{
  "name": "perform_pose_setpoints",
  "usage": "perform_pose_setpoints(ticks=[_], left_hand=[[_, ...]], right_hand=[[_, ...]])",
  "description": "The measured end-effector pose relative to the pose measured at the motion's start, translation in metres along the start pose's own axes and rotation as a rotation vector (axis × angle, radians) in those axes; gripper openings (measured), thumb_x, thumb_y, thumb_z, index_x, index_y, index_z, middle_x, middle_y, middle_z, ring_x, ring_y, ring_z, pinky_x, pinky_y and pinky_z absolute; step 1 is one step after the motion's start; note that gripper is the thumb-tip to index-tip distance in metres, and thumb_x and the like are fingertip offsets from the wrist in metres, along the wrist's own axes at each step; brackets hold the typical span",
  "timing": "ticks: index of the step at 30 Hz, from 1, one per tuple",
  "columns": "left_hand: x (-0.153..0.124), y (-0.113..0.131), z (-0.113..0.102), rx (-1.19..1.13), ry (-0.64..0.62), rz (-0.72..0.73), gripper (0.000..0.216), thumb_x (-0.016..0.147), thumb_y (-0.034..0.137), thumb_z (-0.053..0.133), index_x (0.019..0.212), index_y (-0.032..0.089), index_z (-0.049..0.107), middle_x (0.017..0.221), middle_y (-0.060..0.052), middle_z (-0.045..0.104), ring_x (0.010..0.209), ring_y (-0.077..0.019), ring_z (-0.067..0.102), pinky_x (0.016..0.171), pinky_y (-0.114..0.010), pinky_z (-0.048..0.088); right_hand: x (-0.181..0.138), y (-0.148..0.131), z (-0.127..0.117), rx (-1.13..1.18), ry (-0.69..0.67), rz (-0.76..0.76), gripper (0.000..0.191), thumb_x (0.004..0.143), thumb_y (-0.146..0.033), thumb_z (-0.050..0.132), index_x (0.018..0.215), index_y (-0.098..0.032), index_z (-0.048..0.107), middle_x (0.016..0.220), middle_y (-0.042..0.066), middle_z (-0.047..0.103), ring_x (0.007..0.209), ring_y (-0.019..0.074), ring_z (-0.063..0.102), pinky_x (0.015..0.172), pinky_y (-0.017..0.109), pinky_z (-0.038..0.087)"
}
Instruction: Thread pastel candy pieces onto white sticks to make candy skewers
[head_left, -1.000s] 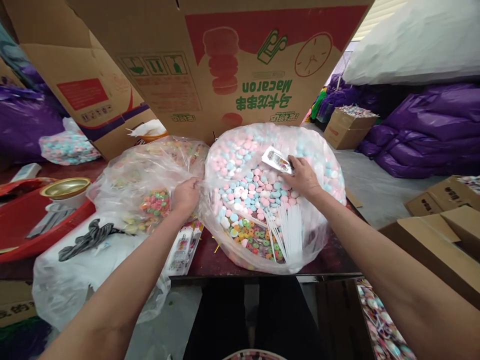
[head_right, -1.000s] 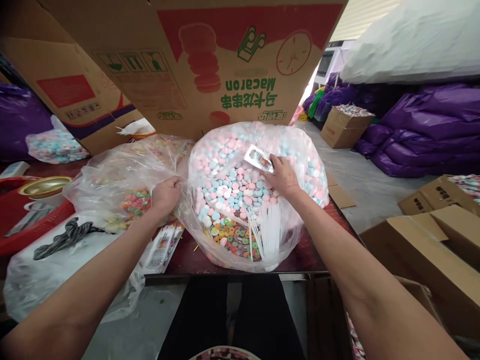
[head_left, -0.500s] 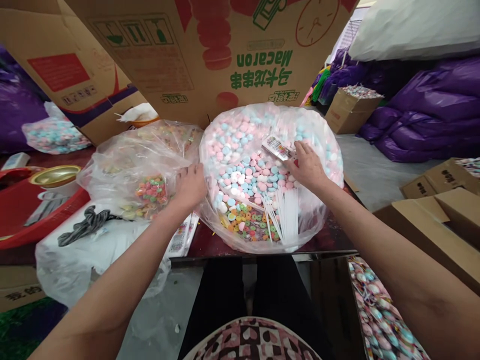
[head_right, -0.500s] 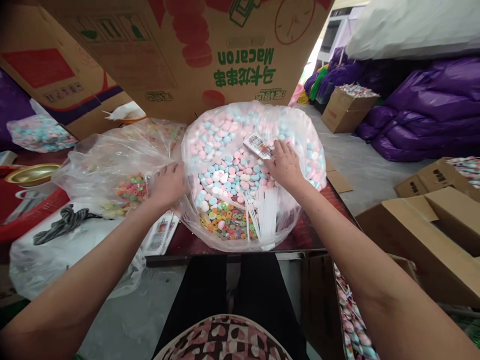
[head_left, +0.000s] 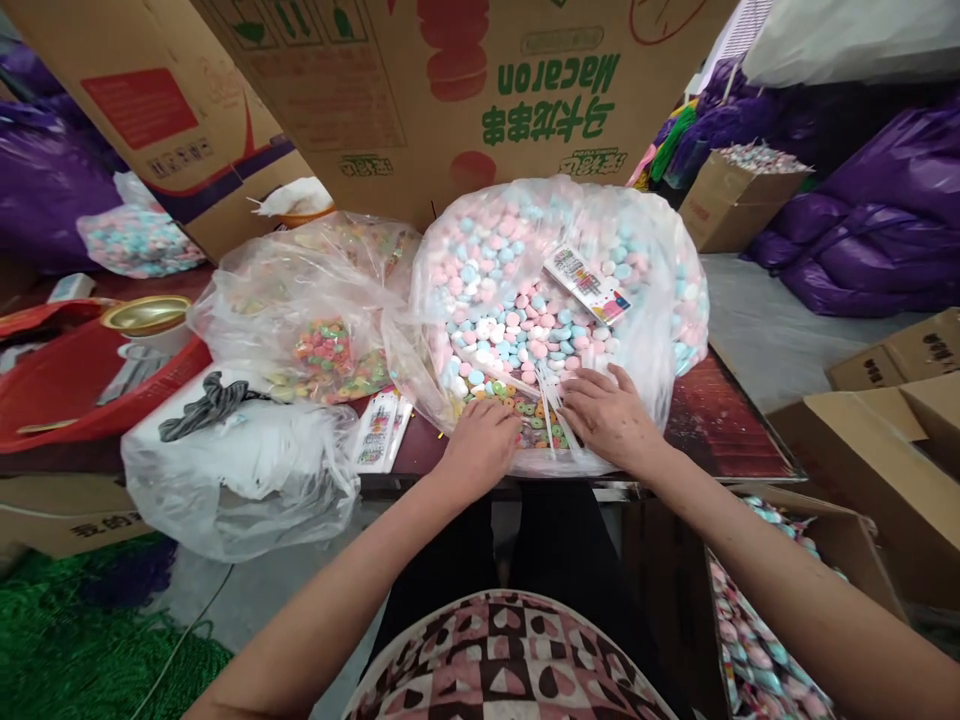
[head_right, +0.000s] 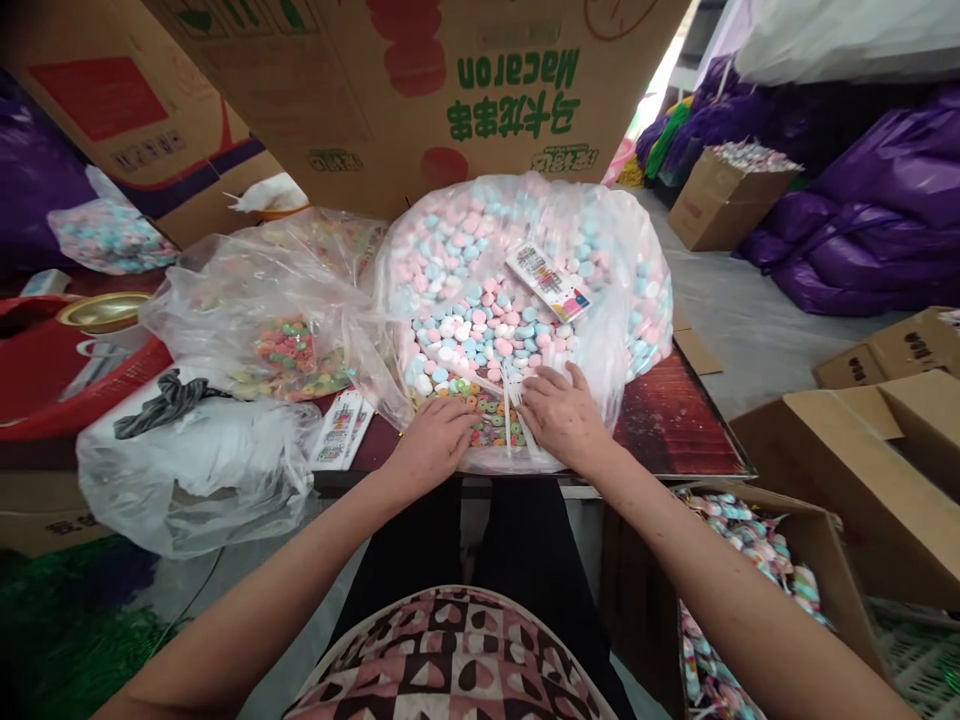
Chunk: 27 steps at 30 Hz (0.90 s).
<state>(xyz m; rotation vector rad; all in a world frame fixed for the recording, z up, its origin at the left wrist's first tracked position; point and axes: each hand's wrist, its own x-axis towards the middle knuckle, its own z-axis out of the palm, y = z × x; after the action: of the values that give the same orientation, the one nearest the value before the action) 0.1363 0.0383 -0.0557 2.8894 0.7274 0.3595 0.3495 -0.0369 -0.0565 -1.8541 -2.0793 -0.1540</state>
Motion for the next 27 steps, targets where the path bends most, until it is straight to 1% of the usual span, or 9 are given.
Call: perform_pose_setpoints(ticks=[3,6,9,11,13,17,22,24,27], left_hand=[[-0.013,-0.008,0.003,-0.047,0.087,-0.055,0.029,0.093,0.015,0.044,0.11,0.018,0.066,0.118,-0.009,0.066,0.113,-0.0225,0.058,0.101,-0.038,0.045],[-0.018,-0.014,0.0,-0.037,0.143,-0.164,0.029,0.095,0.02,0.043,0.114,0.017,0.065,0.112,-0.01,0.066,0.107,-0.0221,0.059,0.097,-0.036,0.047],[-0.016,-0.017,-0.002,0.003,0.061,-0.256,0.026,0.095,0.028,0.047,0.108,0.018,0.067,0.098,-0.01,0.065,0.098,-0.0233,0.06,0.089,-0.036,0.049],[-0.013,-0.017,-0.002,0.02,-0.005,-0.279,0.024,0.094,0.031,0.05,0.106,0.018,0.067,0.096,-0.009,0.064,0.097,-0.0242,0.06,0.086,-0.036,0.049],[-0.011,-0.016,0.0,0.034,-0.034,-0.284,0.023,0.093,0.03,0.052,0.105,0.018,0.067,0.097,-0.009,0.063,0.098,-0.0245,0.059,0.086,-0.036,0.047],[-0.012,-0.014,0.004,0.049,-0.033,-0.269,0.022,0.094,0.03,0.048,0.099,0.018,0.066,0.097,-0.009,0.062,0.097,-0.0239,0.057,0.085,-0.036,0.046],[-0.013,-0.012,0.008,0.005,-0.005,-0.253,0.02,0.094,0.027,0.047,0.098,0.019,0.065,0.097,-0.008,0.064,0.097,-0.0246,0.056,0.087,-0.037,0.045],[-0.012,-0.012,0.009,-0.056,0.021,-0.276,0.021,0.093,0.026,0.048,0.102,0.018,0.065,0.099,-0.008,0.065,0.098,-0.0248,0.056,0.089,-0.038,0.045],[-0.011,-0.013,0.008,-0.208,0.082,-0.358,0.026,0.091,0.022,0.05,0.113,0.017,0.063,0.1,-0.008,0.065,0.099,-0.0235,0.058,0.09,-0.036,0.046]], right_hand=[[-0.005,-0.001,-0.005,-0.041,0.014,0.021,0.022,0.093,-0.027,0.051,0.087,-0.022,0.072,0.112,0.008,0.073,0.12,0.0306,0.056,0.108,0.054,0.028],[-0.001,-0.012,-0.006,-0.109,-0.007,0.067,0.028,0.094,-0.033,0.05,0.086,-0.019,0.072,0.101,0.011,0.074,0.104,0.0295,0.061,0.101,0.048,0.034],[0.009,-0.028,-0.002,-0.204,-0.081,0.15,0.036,0.093,-0.04,0.05,0.086,-0.014,0.073,0.091,0.016,0.072,0.093,0.0323,0.062,0.085,0.045,0.04],[0.016,-0.035,0.002,-0.242,-0.145,0.202,0.036,0.092,-0.039,0.049,0.088,-0.012,0.073,0.09,0.019,0.071,0.091,0.0341,0.063,0.078,0.044,0.04],[0.021,-0.039,0.004,-0.247,-0.204,0.262,0.033,0.092,-0.034,0.048,0.091,-0.01,0.072,0.09,0.02,0.071,0.088,0.0338,0.065,0.074,0.042,0.04],[0.025,-0.04,0.007,-0.241,-0.252,0.351,0.029,0.093,-0.029,0.046,0.092,-0.013,0.071,0.088,0.019,0.072,0.084,0.0309,0.068,0.068,0.038,0.041],[0.03,-0.041,0.012,-0.211,-0.246,0.385,0.033,0.092,-0.037,0.048,0.097,-0.012,0.069,0.095,0.021,0.071,0.086,0.0338,0.069,0.067,0.039,0.044],[0.032,-0.042,0.014,-0.18,-0.253,0.434,0.031,0.092,-0.035,0.049,0.099,-0.012,0.069,0.096,0.021,0.071,0.088,0.0346,0.069,0.068,0.039,0.045],[0.034,-0.041,0.011,-0.099,-0.242,0.541,0.028,0.091,-0.031,0.046,0.094,-0.016,0.07,0.091,0.018,0.072,0.086,0.0335,0.069,0.066,0.038,0.045]])
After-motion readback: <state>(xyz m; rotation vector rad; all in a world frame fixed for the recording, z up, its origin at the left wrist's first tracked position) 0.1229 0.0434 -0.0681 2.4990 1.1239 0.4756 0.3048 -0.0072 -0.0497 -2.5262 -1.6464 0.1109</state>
